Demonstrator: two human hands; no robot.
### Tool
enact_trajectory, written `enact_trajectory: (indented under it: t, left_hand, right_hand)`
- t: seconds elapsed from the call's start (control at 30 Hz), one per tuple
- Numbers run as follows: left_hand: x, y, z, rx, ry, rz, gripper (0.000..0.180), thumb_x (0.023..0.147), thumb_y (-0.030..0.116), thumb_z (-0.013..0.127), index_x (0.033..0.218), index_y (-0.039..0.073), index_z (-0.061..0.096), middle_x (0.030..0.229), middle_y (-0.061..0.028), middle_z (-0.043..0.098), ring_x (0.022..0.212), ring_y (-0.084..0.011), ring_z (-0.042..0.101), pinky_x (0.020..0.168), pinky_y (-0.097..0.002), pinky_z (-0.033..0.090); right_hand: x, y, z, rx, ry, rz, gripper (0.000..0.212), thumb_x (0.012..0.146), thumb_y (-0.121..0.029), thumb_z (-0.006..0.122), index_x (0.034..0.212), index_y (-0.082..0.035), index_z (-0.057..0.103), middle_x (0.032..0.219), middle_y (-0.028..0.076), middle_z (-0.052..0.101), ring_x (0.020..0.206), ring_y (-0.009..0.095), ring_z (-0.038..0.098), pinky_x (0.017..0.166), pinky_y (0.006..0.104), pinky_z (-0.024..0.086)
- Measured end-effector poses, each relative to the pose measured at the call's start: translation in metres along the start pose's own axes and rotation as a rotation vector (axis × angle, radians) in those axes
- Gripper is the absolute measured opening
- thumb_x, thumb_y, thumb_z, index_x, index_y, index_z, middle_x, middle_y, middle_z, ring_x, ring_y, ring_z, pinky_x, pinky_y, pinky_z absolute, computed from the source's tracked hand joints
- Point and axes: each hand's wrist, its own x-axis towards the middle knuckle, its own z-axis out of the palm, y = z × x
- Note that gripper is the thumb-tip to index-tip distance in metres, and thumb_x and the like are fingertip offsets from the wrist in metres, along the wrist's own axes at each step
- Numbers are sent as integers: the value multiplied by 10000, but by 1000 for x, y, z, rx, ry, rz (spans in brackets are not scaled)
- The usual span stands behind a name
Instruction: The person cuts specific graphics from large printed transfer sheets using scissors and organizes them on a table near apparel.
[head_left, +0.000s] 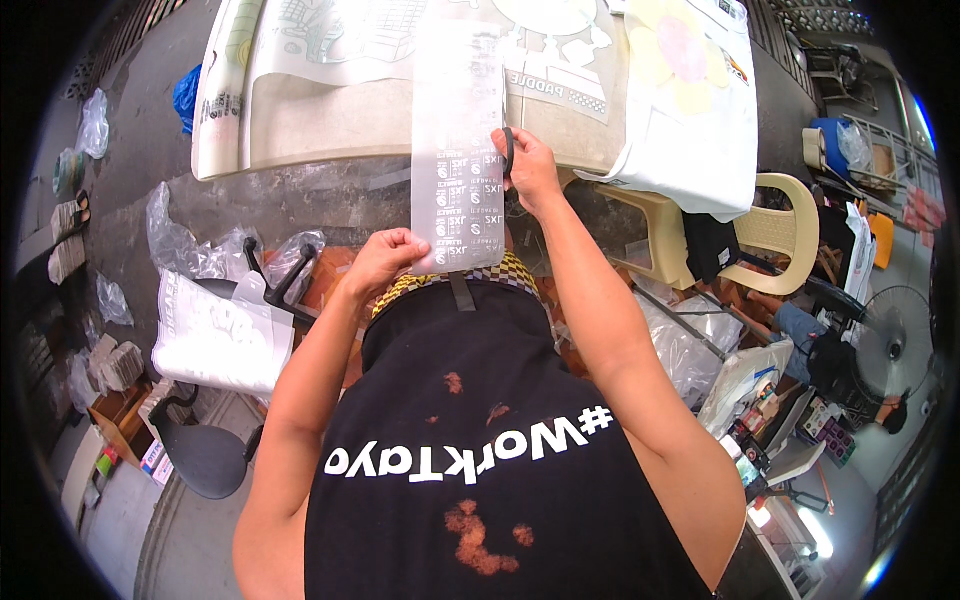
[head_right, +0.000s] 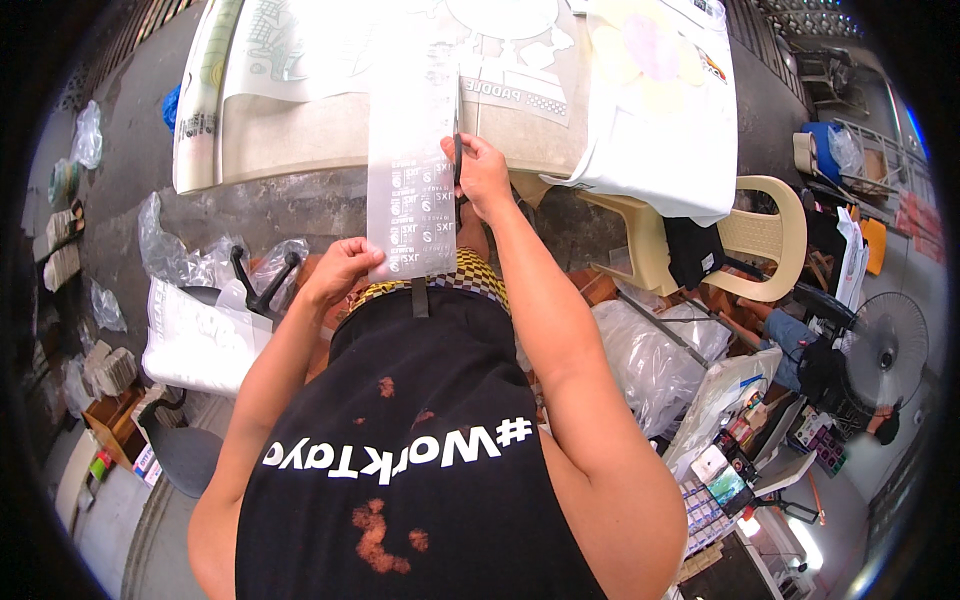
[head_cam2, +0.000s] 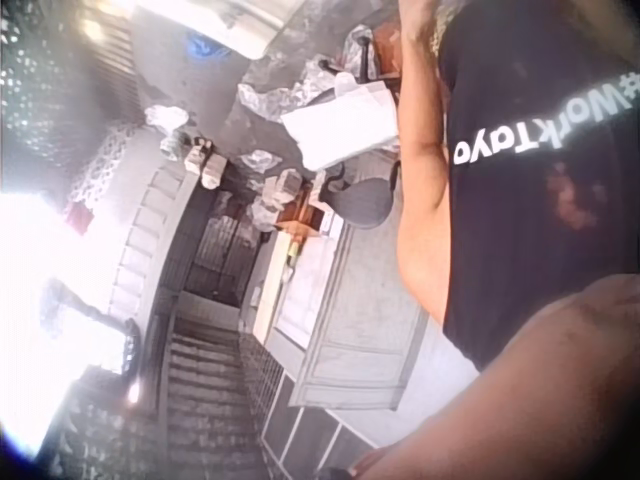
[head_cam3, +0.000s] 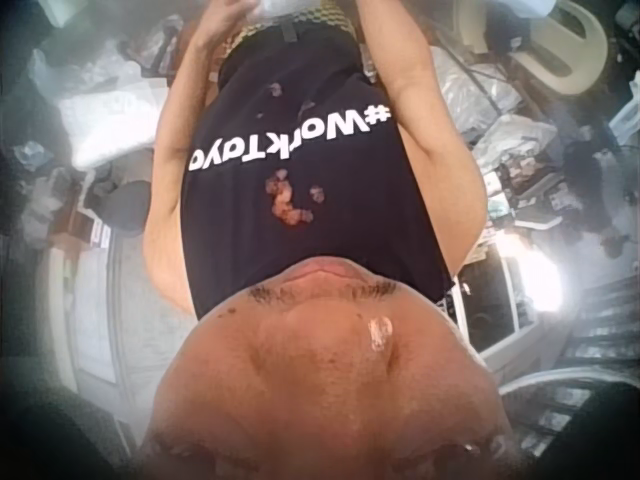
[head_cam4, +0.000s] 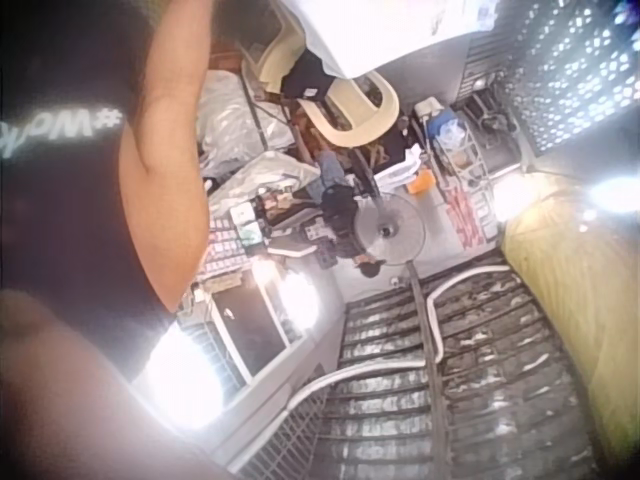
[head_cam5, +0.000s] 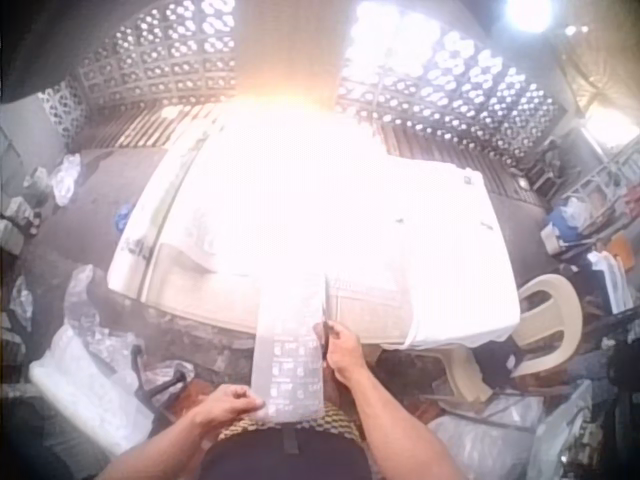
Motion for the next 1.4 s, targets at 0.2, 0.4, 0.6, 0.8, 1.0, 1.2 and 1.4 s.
enact_trajectory:
  t: [0.2,0.4,0.6,0.8,1.0,1.2,1.4]
  left_hand:
    - [-6,-8,-5,22,-29,-17,62,922,76,709,910,32,667,867,-40,697,738,-102,653,686,-244,552]
    - [-2,-23,-9,-2,-20,-19,55,918,65,711,907,32,667,857,-41,699,743,-108,659,687,-248,554]
    - [-5,-23,-11,6,-51,-1,57,918,56,710,915,24,663,872,-50,704,760,-118,668,710,-256,557]
    - [-8,-21,-7,23,-42,22,75,918,84,720,919,23,676,870,-42,711,788,-106,660,756,-253,538]
    - [-9,-22,-2,29,-79,-3,115,921,136,735,904,28,698,847,-21,719,798,-89,639,787,-244,504]
    - [-14,-18,3,106,-49,1,124,916,138,740,923,20,701,866,-18,714,802,-89,633,782,-245,503]
    - [-25,36,2,309,-18,275,155,907,92,735,1032,4,717,955,-1,706,889,-83,619,832,-274,499]
  right_hand:
    - [1,-10,2,15,-26,41,448,932,-331,731,1153,45,629,730,3,629,517,58,524,404,224,364]
    - [2,-8,1,-27,-41,41,475,931,-330,733,1177,57,610,744,10,638,513,53,523,393,215,359]
    - [10,-18,1,-18,-44,56,493,923,-334,738,1180,68,612,736,23,638,512,56,519,385,218,358]
    - [12,-17,3,-42,-31,27,468,924,-330,737,1159,59,630,725,19,639,507,60,520,382,222,359]
    - [22,-22,3,-29,-29,31,451,928,-321,735,1151,57,633,724,12,640,510,61,529,384,225,365]
    - [28,-17,0,-39,-32,14,449,925,-320,739,1153,52,634,744,19,648,535,69,558,394,227,402]
    - [28,-10,2,23,115,-44,515,922,-313,742,1250,40,562,813,59,656,586,121,622,487,274,529]
